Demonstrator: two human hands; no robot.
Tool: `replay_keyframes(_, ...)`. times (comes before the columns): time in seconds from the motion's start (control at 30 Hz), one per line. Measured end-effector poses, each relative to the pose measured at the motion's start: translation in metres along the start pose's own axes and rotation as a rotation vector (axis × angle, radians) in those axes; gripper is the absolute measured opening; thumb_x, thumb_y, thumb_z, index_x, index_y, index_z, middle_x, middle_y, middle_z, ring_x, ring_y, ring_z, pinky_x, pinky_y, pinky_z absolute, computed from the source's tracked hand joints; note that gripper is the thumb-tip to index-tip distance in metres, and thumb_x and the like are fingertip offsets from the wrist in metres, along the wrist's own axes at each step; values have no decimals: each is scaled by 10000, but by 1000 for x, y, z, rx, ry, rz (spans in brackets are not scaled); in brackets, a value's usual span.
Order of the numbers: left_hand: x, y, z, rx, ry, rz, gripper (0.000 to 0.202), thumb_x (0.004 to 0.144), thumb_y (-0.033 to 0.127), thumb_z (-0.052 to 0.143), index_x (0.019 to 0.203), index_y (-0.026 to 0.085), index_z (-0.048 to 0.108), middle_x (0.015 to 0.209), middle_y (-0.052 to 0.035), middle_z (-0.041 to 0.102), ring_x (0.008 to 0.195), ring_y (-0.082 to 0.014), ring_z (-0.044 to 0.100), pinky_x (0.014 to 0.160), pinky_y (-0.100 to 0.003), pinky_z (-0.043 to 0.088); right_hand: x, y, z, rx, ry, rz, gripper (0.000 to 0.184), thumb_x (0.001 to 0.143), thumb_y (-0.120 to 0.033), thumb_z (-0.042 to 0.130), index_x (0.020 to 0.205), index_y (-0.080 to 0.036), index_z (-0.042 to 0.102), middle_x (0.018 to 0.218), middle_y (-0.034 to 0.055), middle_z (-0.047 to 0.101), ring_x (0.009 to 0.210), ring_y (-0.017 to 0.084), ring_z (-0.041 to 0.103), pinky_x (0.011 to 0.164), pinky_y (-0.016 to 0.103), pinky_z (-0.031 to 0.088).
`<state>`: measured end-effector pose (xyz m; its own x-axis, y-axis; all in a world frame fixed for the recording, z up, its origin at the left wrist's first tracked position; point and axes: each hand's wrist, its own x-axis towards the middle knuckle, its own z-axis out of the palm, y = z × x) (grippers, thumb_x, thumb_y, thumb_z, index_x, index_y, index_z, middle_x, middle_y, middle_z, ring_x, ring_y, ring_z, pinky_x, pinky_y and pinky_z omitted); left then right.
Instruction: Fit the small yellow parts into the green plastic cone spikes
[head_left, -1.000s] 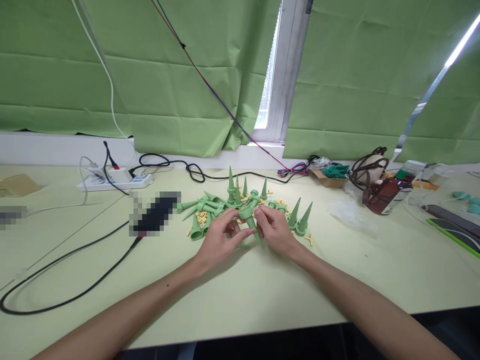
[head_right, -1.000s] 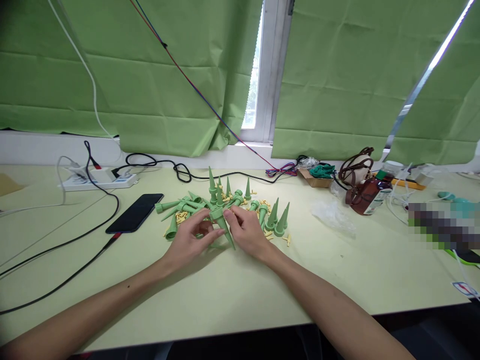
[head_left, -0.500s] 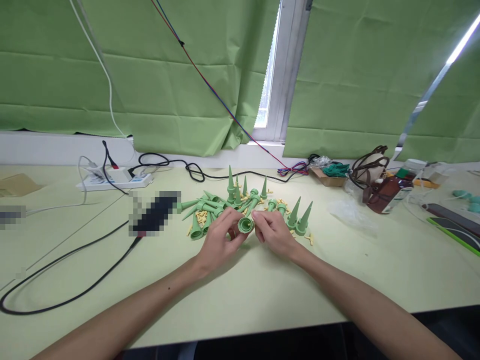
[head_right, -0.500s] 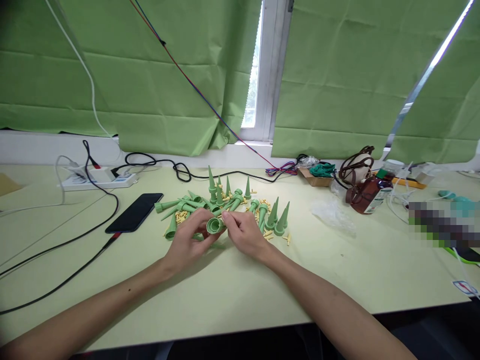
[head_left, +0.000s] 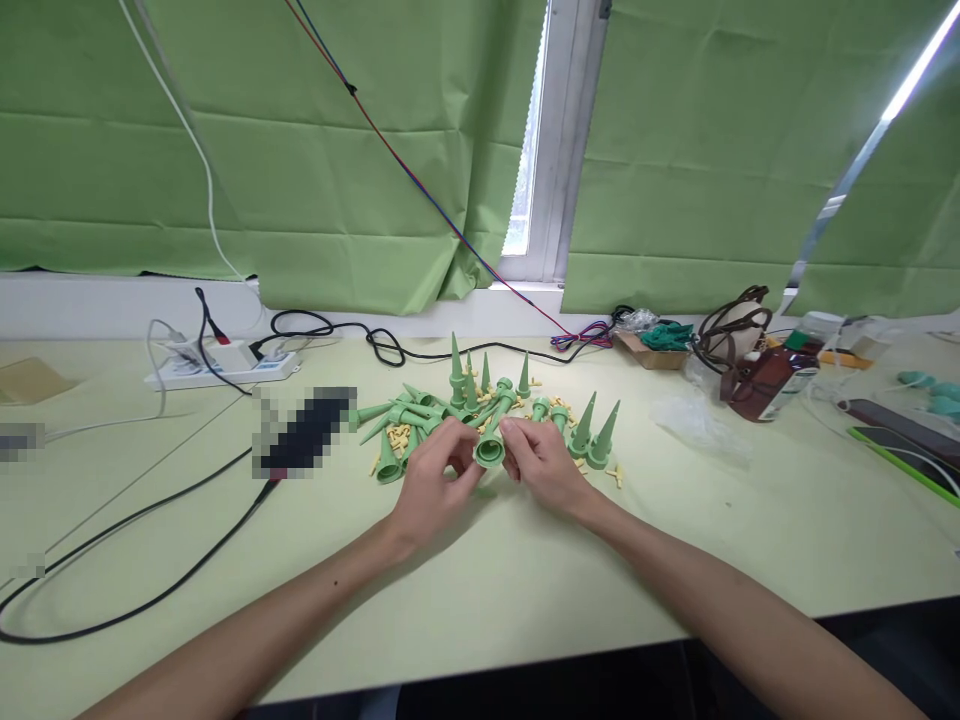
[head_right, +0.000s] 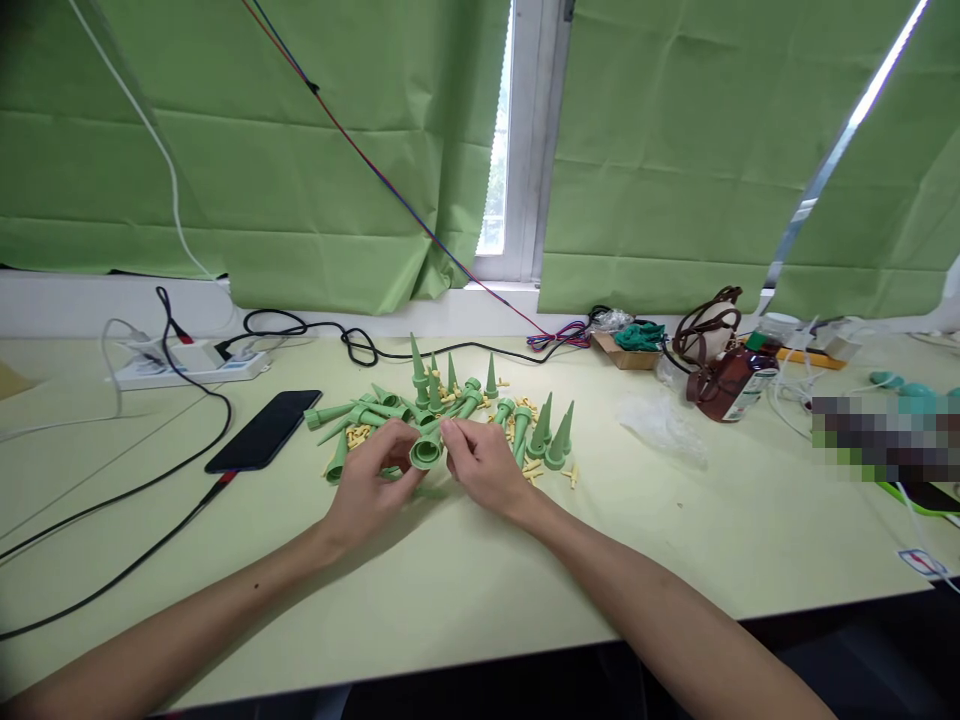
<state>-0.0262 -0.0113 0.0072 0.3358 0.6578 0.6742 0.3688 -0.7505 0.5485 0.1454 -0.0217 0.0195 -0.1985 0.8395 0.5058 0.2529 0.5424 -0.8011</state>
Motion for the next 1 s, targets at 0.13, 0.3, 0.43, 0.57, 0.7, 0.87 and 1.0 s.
replay_keyframes(0.13, 3, 3, 0, -158, -89, -187, 255, 960, 293, 479, 751, 168, 554, 679, -2, 543, 571, -109, 527, 533, -232, 441, 1, 2, -2, 57, 24, -13, 476, 1022, -462, 362, 623, -211, 425, 529, -29, 487, 491, 107, 469, 557, 252, 397)
replay_keyframes(0.3, 6, 9, -2, -556, -184, -452, 468, 1002, 527, 304, 817, 164, 534, 586, -25, 581, 524, -162, 585, 474, -275, 472, 2, 2, -2, 78, -2, -10, 440, 1014, -460, 398, 653, -209, 427, 547, -32, 498, 488, 101, 459, 530, 244, 378)
replay_keyframes(0.43, 5, 11, -3, -617, -207, -431, 391, 979, 519, 410, 837, 171, 518, 687, -11, 572, 558, -142, 600, 475, -257, 484, 1, 2, -2, 43, -58, -20, 430, 1015, -429, 404, 651, -205, 439, 550, -33, 494, 499, 100, 446, 540, 245, 363)
replay_keyframes(0.57, 3, 10, -4, -539, -199, -357, 300, 976, 448, 473, 841, 180, 495, 680, 19, 548, 533, -108, 579, 486, -228, 463, 0, 3, -1, 31, -60, -9, 418, 1016, -428, 397, 660, -209, 419, 541, -42, 472, 498, 100, 425, 542, 247, 348)
replay_keyframes(0.7, 3, 10, -7, -452, -218, -308, 253, 980, 409, 482, 960, 168, 555, 579, 39, 530, 496, -102, 541, 512, -225, 461, 0, 5, -1, 34, -56, -4, 396, 1010, -448, 398, 689, -216, 406, 521, -58, 429, 483, 101, 394, 517, 250, 309)
replay_keyframes(0.87, 4, 9, -6, -373, -196, -257, 240, 959, 380, 524, 1039, 164, 590, 845, -25, 576, 555, -91, 578, 456, -201, 451, 0, 10, -1, 39, -47, -12, 411, 1006, -465, 399, 676, -220, 382, 500, -64, 390, 473, 103, 375, 500, 255, 267)
replay_keyframes(1.0, 0, 3, -2, -240, -133, -181, 187, 927, 328, 584, 1041, 184, 616, 1016, -62, 563, 653, -97, 598, 462, -185, 471, 0, 9, -1, 25, -32, -14, 429, 1006, -437, 403, 638, -220, 375, 482, -60, 381, 468, 104, 370, 503, 264, 259)
